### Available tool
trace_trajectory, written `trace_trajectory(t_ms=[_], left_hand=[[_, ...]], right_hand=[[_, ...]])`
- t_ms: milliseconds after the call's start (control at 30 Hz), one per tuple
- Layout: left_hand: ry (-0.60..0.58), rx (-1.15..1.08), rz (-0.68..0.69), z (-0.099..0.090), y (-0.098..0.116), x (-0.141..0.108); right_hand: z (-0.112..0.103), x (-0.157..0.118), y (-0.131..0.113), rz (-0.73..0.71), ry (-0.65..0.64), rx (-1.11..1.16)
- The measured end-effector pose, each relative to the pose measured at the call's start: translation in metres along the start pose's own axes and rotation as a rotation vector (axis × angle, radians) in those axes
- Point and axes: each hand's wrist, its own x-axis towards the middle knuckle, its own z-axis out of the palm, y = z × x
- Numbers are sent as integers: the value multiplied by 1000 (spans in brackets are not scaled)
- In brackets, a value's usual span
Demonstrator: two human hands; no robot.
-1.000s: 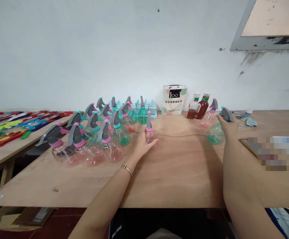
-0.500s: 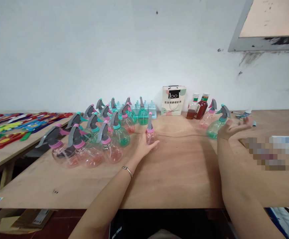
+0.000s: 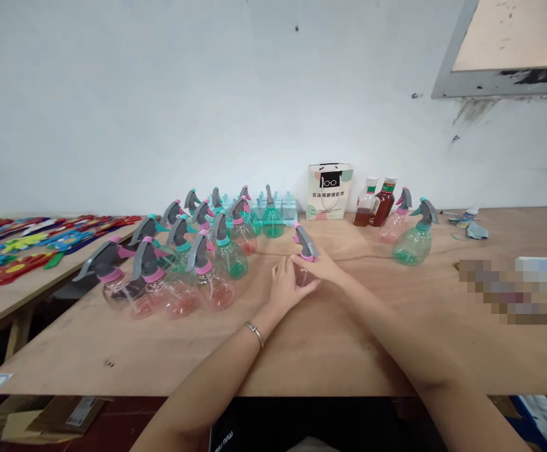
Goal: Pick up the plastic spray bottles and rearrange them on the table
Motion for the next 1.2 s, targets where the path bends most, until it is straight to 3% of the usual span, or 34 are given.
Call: trace_trajectory(t_ms=[67,133,200,300,400,467,567,700,867,1033,1200], left_hand=[[-11,-8,106,-2,-5,2],[50,-101,159,-4,-14,13],[199,-196,66,-6,-26,37],[392,-220,-210,-3,-45,93],[364,-63,-384,2,-62,157],[304,20,-427,3,-70,190],[227,46,-438,3,-79,213],[168,101,-444,8,-79,196],[114,140,-270,7,-58,133],[57,-74,-111,-4,-37,70],[56,-116,-44,-19,-29,30]], right_hand=[[-3,1,3,31,1,48],[-13,4,2,44,8,74],[-24,8,-1,101,34,143],[-39,12,-8,259,79,330],[-48,11,-17,290,88,514],[-51,10,-23,252,105,637],[-53,11,-29,211,100,755],[-58,13,-32,192,29,789],[-63,12,-37,240,48,743],[-65,8,-45,311,73,674],[-65,9,-52,296,84,587]])
